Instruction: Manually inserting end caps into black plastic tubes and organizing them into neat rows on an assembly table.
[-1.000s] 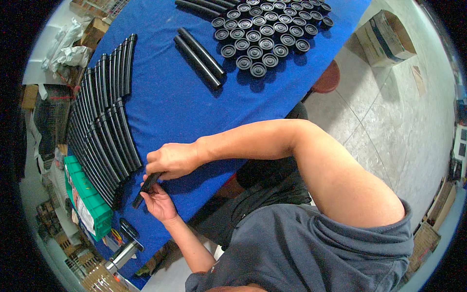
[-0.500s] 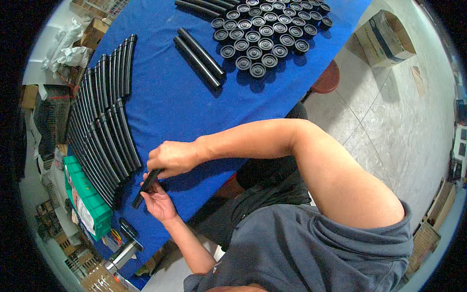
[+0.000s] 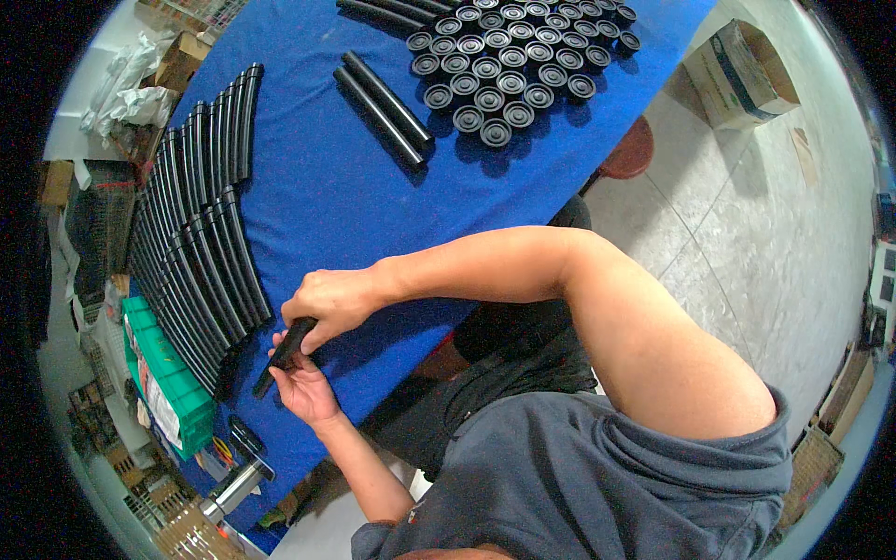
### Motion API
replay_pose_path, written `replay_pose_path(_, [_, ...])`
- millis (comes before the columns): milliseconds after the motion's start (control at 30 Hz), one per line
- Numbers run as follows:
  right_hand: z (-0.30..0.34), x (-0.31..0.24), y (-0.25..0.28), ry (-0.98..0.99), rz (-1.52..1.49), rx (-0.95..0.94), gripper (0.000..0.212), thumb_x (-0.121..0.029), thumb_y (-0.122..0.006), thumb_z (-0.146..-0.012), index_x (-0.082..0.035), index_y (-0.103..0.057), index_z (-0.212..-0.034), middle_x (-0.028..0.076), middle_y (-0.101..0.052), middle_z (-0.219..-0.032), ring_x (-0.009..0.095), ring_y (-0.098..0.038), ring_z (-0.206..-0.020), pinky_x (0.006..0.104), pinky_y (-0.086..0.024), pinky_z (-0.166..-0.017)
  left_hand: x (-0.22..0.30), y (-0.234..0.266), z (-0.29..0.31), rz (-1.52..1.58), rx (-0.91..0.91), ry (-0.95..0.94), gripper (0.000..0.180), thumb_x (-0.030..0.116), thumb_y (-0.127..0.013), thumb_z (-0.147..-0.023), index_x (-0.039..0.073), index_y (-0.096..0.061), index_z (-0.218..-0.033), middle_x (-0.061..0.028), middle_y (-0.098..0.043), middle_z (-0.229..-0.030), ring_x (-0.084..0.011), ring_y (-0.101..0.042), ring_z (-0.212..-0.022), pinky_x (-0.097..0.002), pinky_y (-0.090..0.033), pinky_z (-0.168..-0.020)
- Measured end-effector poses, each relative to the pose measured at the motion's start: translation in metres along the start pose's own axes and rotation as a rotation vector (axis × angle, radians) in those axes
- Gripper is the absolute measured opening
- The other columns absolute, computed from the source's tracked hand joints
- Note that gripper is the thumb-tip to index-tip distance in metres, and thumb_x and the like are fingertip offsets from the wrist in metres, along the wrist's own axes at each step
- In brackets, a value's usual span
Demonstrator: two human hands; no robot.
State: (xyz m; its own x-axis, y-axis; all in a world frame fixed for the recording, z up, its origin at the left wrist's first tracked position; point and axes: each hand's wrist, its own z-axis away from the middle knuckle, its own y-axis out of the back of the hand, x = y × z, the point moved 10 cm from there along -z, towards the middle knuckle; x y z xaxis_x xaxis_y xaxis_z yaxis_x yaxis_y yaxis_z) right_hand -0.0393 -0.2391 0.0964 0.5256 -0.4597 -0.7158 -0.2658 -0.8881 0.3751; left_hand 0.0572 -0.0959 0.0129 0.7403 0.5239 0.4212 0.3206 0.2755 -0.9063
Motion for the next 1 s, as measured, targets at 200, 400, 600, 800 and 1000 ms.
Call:
replay_pose_path(200, [0.002, -0.008, 0.000, 0.053, 0.144, 0.080, 0.033, -0.025, -0.067, -0.082, -0.004, -0.061, -0.105, 0.018, -0.064, -0.082, 0.039, -0.063, -0.077, 0.0485, -0.051, -0.066, -0.001, -0.002, -0.003, 0.010, 0.004, 0.011, 0.034, 0.015, -0.051, -0.100, -0.008, -0.055, -0.124, -0.0250, -0.046, -0.140, -0.0353, -0.040, -0.135, -0.0468, -0.033, -0.116])
replay_pose_path(400, [0.001, 0.019, -0.008, -0.128, -0.087, -0.039, 0.030, -0.022, -0.064, -0.084, -0.007, -0.060, -0.110, 0.015, -0.059, -0.083, 0.038, -0.062, -0.074, 0.0477, -0.052, -0.064, -0.003, -0.004, -0.003, 0.020, 0.017, 0.002, 0.034, 0.014, -0.052, -0.099, -0.009, -0.054, -0.124, -0.0251, -0.048, -0.138, -0.0345, -0.042, -0.134, -0.0456, -0.036, -0.115])
replay_pose_path(600, [0.000, -0.001, -0.001, 0.002, 0.057, 0.031, 0.027, -0.022, -0.065, -0.083, -0.005, -0.059, -0.103, 0.015, -0.057, -0.084, 0.038, -0.062, -0.072, 0.0480, -0.052, -0.063, 0.001, 0.000, 0.000, 0.008, 0.031, -0.004, 0.034, 0.014, -0.052, -0.099, -0.009, -0.055, -0.123, -0.0250, -0.049, -0.137, -0.0346, -0.043, -0.133, -0.0451, -0.036, -0.115])
replay_pose_path(800, [0.002, -0.010, 0.001, 0.047, 0.176, 0.069, 0.026, -0.024, -0.067, -0.083, -0.004, -0.060, -0.098, 0.016, -0.060, -0.080, 0.037, -0.063, -0.072, 0.0459, -0.053, -0.062, 0.000, 0.004, -0.001, 0.011, 0.014, 0.012, 0.034, 0.013, -0.053, -0.098, -0.008, -0.055, -0.124, -0.0252, -0.048, -0.138, -0.0353, -0.043, -0.133, -0.0452, -0.035, -0.115])
replay_pose_path(1000, [0.001, 0.024, -0.003, -0.369, -0.245, -0.083, 0.029, -0.027, -0.070, -0.078, -0.002, -0.066, -0.093, 0.018, -0.066, -0.080, 0.035, -0.066, -0.076, 0.0444, -0.052, -0.063, -0.001, -0.001, 0.000, -0.060, 0.011, -0.010, 0.032, 0.011, -0.054, -0.097, -0.006, -0.055, -0.124, -0.0264, -0.046, -0.140, -0.0364, -0.041, -0.134, -0.0469, -0.034, -0.116])
